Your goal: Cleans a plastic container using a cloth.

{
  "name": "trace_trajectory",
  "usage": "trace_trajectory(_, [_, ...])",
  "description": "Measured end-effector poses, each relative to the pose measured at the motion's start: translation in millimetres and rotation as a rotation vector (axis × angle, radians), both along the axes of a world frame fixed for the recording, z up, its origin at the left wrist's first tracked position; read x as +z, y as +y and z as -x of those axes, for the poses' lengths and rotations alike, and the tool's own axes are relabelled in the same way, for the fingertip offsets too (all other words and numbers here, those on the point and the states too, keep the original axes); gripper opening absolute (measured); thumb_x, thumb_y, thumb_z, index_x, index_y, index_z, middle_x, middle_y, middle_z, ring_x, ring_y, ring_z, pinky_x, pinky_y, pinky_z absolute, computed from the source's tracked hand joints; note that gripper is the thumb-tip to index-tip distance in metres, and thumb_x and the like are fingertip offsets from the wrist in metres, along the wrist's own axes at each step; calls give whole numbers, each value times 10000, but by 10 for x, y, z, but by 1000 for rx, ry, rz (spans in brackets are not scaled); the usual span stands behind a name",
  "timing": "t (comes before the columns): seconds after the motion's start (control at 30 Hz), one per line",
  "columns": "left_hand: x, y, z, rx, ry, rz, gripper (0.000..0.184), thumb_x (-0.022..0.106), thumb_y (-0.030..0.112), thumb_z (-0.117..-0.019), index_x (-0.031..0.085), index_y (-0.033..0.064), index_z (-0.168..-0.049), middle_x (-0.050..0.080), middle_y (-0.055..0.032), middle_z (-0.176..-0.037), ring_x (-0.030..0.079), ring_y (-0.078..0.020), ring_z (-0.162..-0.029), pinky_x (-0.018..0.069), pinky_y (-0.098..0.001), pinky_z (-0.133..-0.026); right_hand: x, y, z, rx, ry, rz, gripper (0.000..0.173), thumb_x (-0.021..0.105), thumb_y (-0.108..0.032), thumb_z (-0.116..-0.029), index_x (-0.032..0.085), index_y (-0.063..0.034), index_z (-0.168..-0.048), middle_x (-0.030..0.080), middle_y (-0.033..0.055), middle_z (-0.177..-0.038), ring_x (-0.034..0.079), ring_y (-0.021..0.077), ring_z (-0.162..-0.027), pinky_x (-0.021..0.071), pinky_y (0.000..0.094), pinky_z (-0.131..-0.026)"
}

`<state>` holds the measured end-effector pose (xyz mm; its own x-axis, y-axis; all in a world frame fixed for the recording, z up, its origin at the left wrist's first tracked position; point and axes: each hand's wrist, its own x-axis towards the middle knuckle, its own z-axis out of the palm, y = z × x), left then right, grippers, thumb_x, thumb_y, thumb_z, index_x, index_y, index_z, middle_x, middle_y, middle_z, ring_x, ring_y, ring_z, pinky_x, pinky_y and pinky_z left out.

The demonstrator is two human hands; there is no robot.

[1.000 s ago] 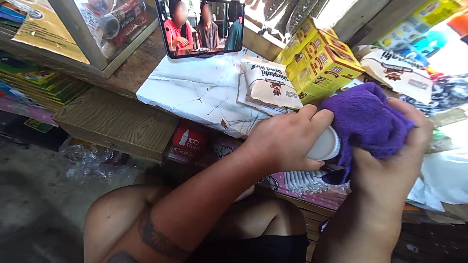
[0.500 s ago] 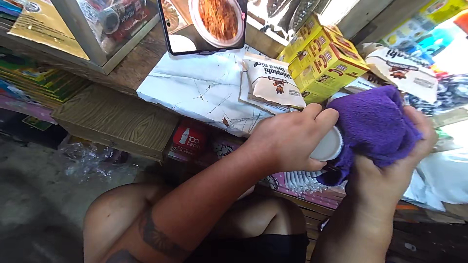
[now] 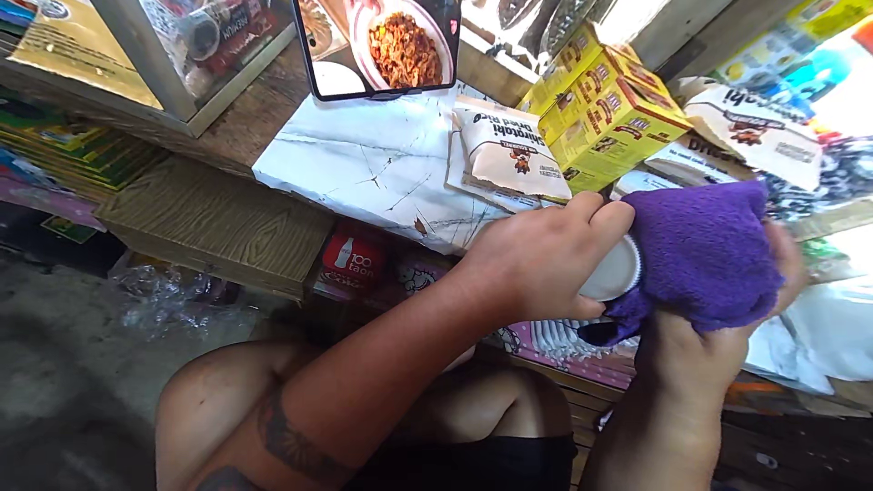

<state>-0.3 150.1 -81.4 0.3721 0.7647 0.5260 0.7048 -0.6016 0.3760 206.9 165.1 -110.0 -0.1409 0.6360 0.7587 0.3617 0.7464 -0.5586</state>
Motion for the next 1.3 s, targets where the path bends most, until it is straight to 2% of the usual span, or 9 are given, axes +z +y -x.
trace_trajectory(0.13, [25,-2,-1,-1,9,27,667,844,449,-747,613,56,-1234,612,-102,-1077,665,-220,-865,557,-365,-627,91,-16,-12,-44,-105,4,796,655,-82,-877,194,79,-1507,472,75,-1461,493,40,-1333,436,257,-1123])
trace_trajectory(0.27, [22,4,-2,6,13,21,649,823,478,-767,616,54,-1211,605,-93,-1050,659,-207,-846,548,-351,-616,198,26,-7,-65,-170,12,732,668,-105,-873,299,36,-1489,506,57,-1441,515,37,-1310,454,254,-1103])
trace_trajectory(0.5, [12,13,-7,16,25,10,652,811,500,-775,613,53,-1206,595,-86,-1016,652,-200,-829,542,-340,-611,251,115,7,-108,-167,-9,716,712,-152,-854,382,46,-1458,526,77,-1439,514,49,-1317,439,255,-1114])
trace_trajectory(0.63, [-10,19,-10,13,14,-13,673,814,498,-766,621,50,-1229,609,-92,-1034,658,-205,-844,548,-342,-621,244,138,17,-129,-84,-2,744,726,-99,-828,358,59,-1454,535,61,-1411,532,48,-1291,457,248,-1096])
trace_trajectory(0.9, [-5,14,-6,0,3,1,670,826,470,-763,621,56,-1247,608,-88,-1055,659,-203,-859,552,-345,-628,69,183,-25,-131,105,-75,769,662,51,-794,284,115,-1459,480,129,-1461,493,118,-1353,437,298,-1127])
trace_trajectory(1.03, [-22,33,-8,1,-2,-17,680,826,487,-759,621,59,-1246,618,-95,-1066,666,-208,-855,560,-353,-630,21,128,14,-123,130,-88,754,664,31,-809,274,142,-1445,487,159,-1450,503,131,-1348,437,306,-1130])
trace_trajectory(1.3, [-43,41,-14,-4,-17,-41,672,827,465,-758,623,51,-1247,633,-102,-1070,674,-209,-861,569,-361,-646,-28,65,16,-55,131,-29,837,692,-23,-804,211,130,-1471,470,132,-1448,498,92,-1336,435,276,-1125])
